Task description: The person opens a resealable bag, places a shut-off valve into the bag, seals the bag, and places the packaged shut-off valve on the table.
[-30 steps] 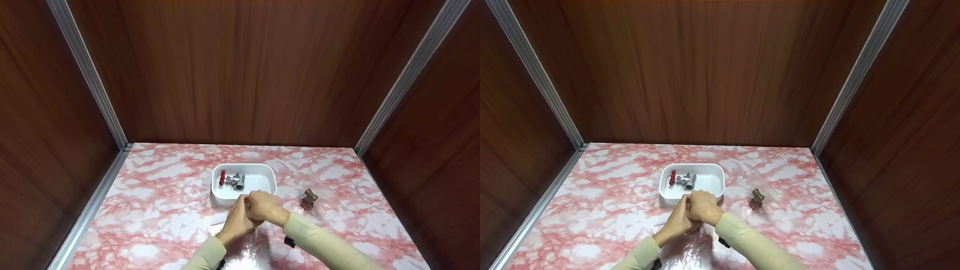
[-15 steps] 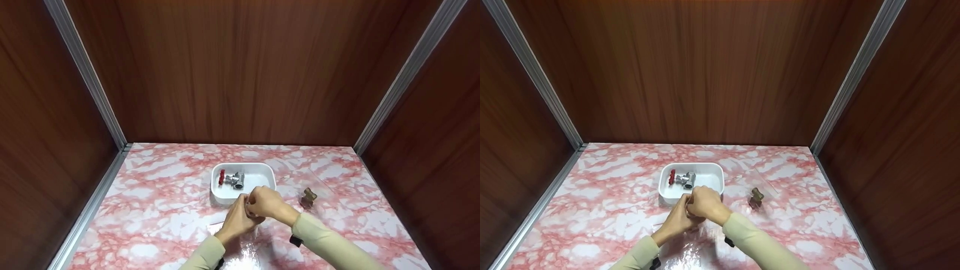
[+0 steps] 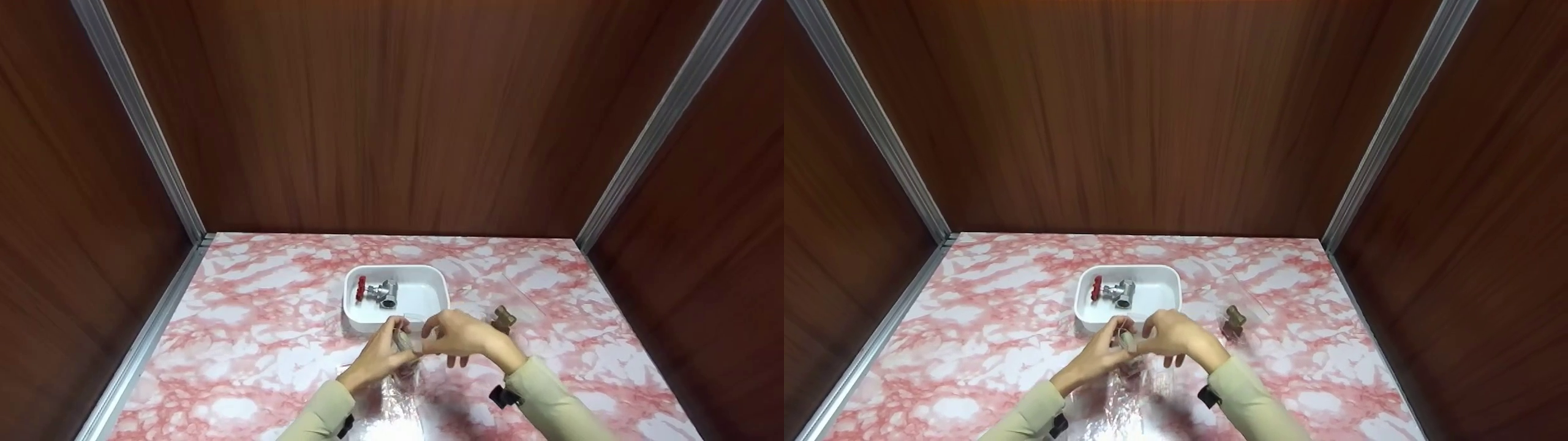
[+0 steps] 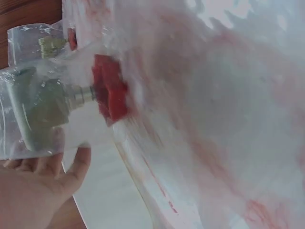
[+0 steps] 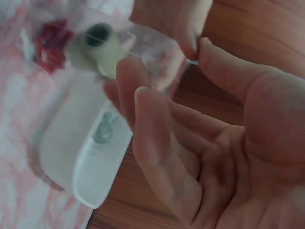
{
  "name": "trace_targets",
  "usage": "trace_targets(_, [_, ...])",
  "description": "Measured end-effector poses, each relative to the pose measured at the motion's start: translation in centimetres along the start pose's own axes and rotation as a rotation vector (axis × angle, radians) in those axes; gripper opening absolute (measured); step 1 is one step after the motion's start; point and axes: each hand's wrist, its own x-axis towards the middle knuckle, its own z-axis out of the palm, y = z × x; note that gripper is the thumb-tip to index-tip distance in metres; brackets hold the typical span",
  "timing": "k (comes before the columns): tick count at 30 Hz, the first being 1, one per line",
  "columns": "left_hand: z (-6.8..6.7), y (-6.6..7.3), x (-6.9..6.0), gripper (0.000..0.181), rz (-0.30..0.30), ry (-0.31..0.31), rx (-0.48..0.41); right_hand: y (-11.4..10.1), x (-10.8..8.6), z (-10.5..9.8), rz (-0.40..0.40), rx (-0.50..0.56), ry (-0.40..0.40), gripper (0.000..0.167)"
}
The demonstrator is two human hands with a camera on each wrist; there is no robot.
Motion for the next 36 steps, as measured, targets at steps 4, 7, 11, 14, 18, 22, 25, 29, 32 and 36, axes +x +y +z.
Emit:
trace_targets(4, [-0.4, 0.1, 0.0, 0.049, -0.027, -0.006, -0.101, 0.7, 0.1, 1.0, -0.092, -0.032, 0.015, 0.035])
trace_targets(7, [-0.7, 0.3, 0.1, 0.045, -0.054, 0.033, -0.171, 1.1, 0.2, 2.0, -0.177, -0.072, 0.097, 0.014])
trace_targets(11, [-0.8, 0.4, 0.3, 0.038, -0.062, 0.07, -0.208, 1.4, 0.3, 2.7, -0.266, -0.085, 0.196, 0.015])
trace_targets(14, [-1.0, 0.3, 0.5, 0.03, -0.042, 0.089, -0.18, 1.6, 0.3, 2.9, -0.293, -0.081, 0.245, 0.014])
trace_targets(18, [-1.1, 0.1, 0.6, 0.019, -0.015, 0.095, -0.16, 1.7, 0.2, 2.9, -0.296, -0.077, 0.283, 0.012])
trace_targets(22, [-1.3, -0.1, 0.5, 0.014, -0.007, 0.097, -0.147, 2.0, 0.0, 3.1, -0.293, -0.065, 0.311, 0.013])
trace_targets(25, [-1.6, -0.2, 0.6, 0.01, 0.001, 0.126, -0.103, 2.2, -0.1, 3.1, -0.293, -0.053, 0.336, 0.013])
trace_targets(29, [-2.0, -0.1, 0.5, 0.006, 0.016, 0.165, -0.053, 2.5, -0.3, 3.0, -0.288, -0.037, 0.369, 0.014])
trace_targets(32, [-2.2, 0.0, 0.2, 0.006, 0.029, 0.175, -0.025, 2.8, -0.5, 2.9, -0.284, -0.035, 0.394, 0.015])
trace_targets(36, [-2.3, 0.2, -0.1, 0.006, 0.042, 0.191, 0.016, 3.4, -0.8, 2.6, -0.297, -0.032, 0.421, 0.018])
